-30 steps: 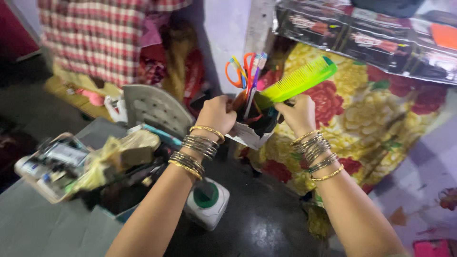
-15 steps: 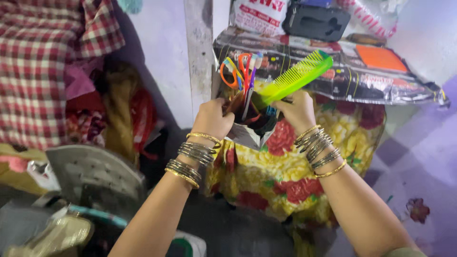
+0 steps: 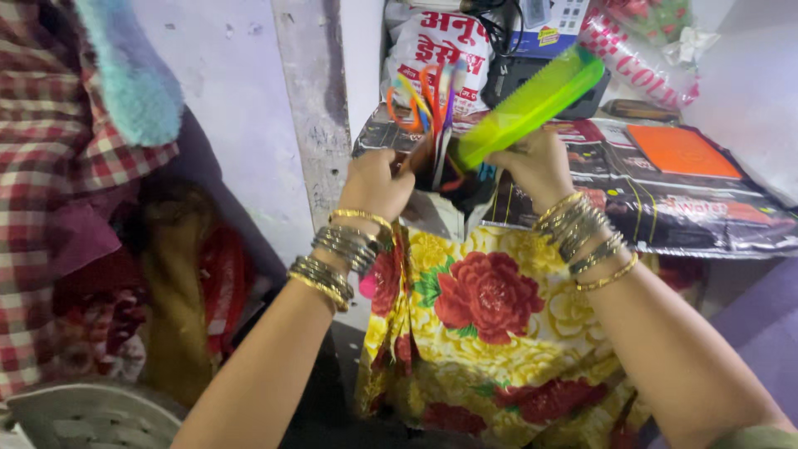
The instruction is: The person organizes various small items on a table and a shelf. They place a plastic bag of flowers on a shelf, arrange packets of wafers, and sort stationery items like scissors, pens, and a comb into a small container. They also handle a tray of miscellaneous items.
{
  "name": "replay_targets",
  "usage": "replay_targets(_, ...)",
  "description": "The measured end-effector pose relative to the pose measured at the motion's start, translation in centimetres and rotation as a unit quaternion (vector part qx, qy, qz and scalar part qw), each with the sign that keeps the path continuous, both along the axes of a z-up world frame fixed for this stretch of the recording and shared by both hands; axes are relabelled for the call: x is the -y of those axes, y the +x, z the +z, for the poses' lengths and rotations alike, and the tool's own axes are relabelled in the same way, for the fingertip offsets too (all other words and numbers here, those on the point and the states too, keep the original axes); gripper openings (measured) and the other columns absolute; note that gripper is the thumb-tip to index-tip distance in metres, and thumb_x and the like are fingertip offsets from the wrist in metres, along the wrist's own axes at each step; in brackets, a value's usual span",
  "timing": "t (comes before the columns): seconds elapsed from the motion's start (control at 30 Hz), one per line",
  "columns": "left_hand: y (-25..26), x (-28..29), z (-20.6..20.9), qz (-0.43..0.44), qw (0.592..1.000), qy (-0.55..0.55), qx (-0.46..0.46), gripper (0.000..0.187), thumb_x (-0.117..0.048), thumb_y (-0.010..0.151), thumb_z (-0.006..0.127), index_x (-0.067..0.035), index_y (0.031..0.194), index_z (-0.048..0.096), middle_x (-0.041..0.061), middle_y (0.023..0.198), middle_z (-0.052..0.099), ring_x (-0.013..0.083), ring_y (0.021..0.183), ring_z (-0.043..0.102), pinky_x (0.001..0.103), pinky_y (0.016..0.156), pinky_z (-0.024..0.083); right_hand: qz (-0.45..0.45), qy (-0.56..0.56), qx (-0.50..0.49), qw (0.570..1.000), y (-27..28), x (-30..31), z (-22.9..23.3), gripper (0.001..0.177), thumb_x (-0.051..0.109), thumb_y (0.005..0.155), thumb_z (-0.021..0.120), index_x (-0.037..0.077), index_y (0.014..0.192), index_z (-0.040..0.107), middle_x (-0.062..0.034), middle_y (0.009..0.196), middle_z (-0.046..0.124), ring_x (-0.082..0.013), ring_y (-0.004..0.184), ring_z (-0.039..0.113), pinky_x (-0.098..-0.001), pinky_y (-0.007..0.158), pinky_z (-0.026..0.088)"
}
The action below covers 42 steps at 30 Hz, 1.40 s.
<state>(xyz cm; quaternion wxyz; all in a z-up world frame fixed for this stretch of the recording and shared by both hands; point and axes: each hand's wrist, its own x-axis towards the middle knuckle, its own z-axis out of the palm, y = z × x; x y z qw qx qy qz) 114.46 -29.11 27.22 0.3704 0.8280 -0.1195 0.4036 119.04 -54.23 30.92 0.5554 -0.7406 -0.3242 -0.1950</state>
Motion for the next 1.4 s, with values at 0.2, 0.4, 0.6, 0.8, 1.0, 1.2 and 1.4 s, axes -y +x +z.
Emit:
replay_targets(0.2,7.3,-0.4,2.5,0.040,0.997,-0.035,-0.049,0.025,-0.021,0.079,0.068,0.000,0.093,0.074,0.026,0.090,0.071,0.0431,0.090,0.071,0.047,0.081,0.057,-0.066,-0.043,0.003,0.997,9.5,-1.0,1.6,0.022,0.003,0.083,0.076,0.000,0.105,0.080,-0.0044,0.091,0.080,-0.0075,0.076,0.070,-0.0250,0.069,0.055)
replay_targets(0.4,15.8,-0.4,3.0,0.099,0.995,-0.023,-0.023,0.032,-0.020,0.092,0.062,0.000,0.114,0.070,0.029,0.098,0.071,0.0465,0.097,0.068,0.051,0.086,0.054,0.000,0.005,-0.080,0.997,21.7,-3.1,2.2,0.020,0.000,0.081,0.074,-0.003,0.100,0.079,-0.0094,0.085,0.077,-0.0132,0.063,0.071,-0.0293,0.057,0.059)
replay_targets(0.6,23.3,-0.2,0.7,0.098,0.993,-0.029,-0.051,0.058,-0.011,0.095,0.052,0.009,0.147,0.037,0.036,0.111,0.066,0.0482,0.108,0.066,0.050,0.096,0.052,-0.050,-0.044,-0.106,0.992,34.0,-5.4,1.5,0.016,0.003,0.082,0.075,-0.006,0.094,0.077,-0.0125,0.082,0.077,-0.0202,0.068,0.077,-0.0306,0.062,0.064)
replay_targets(0.8,27.9,0.1,0.6,0.077,0.983,-0.058,-0.154,0.093,-0.009,0.075,0.054,0.006,0.158,0.014,0.029,0.134,0.060,0.0371,0.129,0.057,0.039,0.113,0.043,-0.026,-0.011,-0.123,0.992,41.1,-8.2,-0.4,0.020,0.007,0.080,0.075,-0.006,0.095,0.075,-0.0138,0.082,0.077,-0.0237,0.065,0.077,-0.0348,0.057,0.065)
replay_targets(1.0,30.8,-0.1,-0.9,0.118,0.957,-0.005,-0.264,0.105,-0.014,0.075,0.068,0.005,0.156,0.004,0.033,0.164,0.011,0.0395,0.146,0.036,0.038,0.118,0.031,-0.101,-0.105,0.002,0.989,45.2,-11.2,-3.4,0.023,0.011,0.082,0.080,-0.005,0.097,0.078,-0.0189,0.081,0.077,-0.0263,0.068,0.076,-0.0355,0.066,0.061)
replay_targets(1.2,32.3,0.6,-3.4,0.102,0.963,-0.032,-0.246,0.112,-0.014,0.074,0.068,0.004,0.158,-0.003,0.033,0.163,0.017,0.0438,0.141,0.041,0.039,0.116,0.037,0.162,0.085,-0.323,0.929,47.0,-10.8,-3.7,0.019,0.009,0.083,0.071,-0.008,0.092,0.073,-0.0135,0.083,0.081,-0.0263,0.073,0.083,-0.0345,0.068,0.065)
replay_targets(1.4,33.9,2.7,-5.5,0.126,0.973,-0.021,-0.194,0.114,-0.025,0.082,0.077,0.008,0.154,-0.004,0.045,0.147,0.034,0.0534,0.135,0.046,0.045,0.114,0.038,-0.099,-0.220,0.016,0.970,46.7,-9.4,-2.2,0.030,0.022,0.090,0.082,-0.006,0.098,0.077,-0.0205,0.084,0.074,-0.0327,0.079,0.074,-0.0393,0.069,0.057)
